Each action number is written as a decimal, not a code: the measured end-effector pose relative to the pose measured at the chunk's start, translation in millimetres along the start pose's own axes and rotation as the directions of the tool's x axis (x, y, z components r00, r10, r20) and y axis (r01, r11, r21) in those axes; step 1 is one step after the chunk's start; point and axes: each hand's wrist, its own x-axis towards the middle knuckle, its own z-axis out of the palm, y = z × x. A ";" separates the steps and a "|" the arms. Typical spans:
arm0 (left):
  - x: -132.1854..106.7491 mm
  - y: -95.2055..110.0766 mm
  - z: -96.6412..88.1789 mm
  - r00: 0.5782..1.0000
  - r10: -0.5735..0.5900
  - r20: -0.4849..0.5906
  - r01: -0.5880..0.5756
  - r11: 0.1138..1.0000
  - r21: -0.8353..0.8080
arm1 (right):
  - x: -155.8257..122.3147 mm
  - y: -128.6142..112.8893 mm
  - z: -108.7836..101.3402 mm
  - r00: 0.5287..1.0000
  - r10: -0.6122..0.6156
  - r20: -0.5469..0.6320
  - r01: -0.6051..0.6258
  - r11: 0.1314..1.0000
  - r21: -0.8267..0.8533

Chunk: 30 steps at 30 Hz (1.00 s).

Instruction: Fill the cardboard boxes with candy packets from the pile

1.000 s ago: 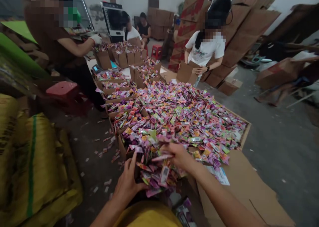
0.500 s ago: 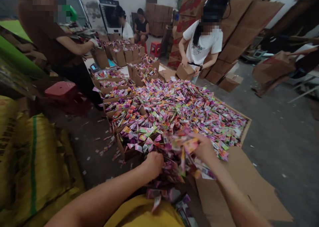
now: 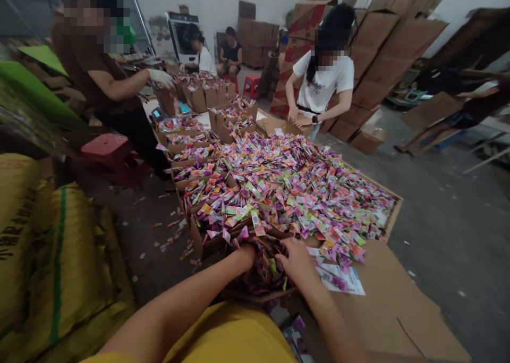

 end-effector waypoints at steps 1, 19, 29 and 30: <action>-6.9 -1.4 1.6 1.000 -0.012 0.023 0.012 1.000 0.006 | -11.3 -4.5 12.3 1.000 0.013 0.021 -0.012 1.000 -0.023; -77.9 -44.1 -1.5 0.847 0.089 -0.525 -0.041 0.994 0.103 | 36.8 31.3 -93.1 0.946 0.090 -0.311 -0.005 0.965 0.264; -91.8 -54.4 22.7 0.681 0.031 -0.732 -0.185 0.974 -0.130 | 28.8 -44.7 6.6 0.964 -0.050 0.260 0.067 0.996 -0.059; -90.4 -56.1 27.6 0.646 -0.035 -0.762 -0.169 0.968 -0.188 | 26.1 -58.0 29.2 0.956 -0.072 0.285 0.104 0.990 -0.098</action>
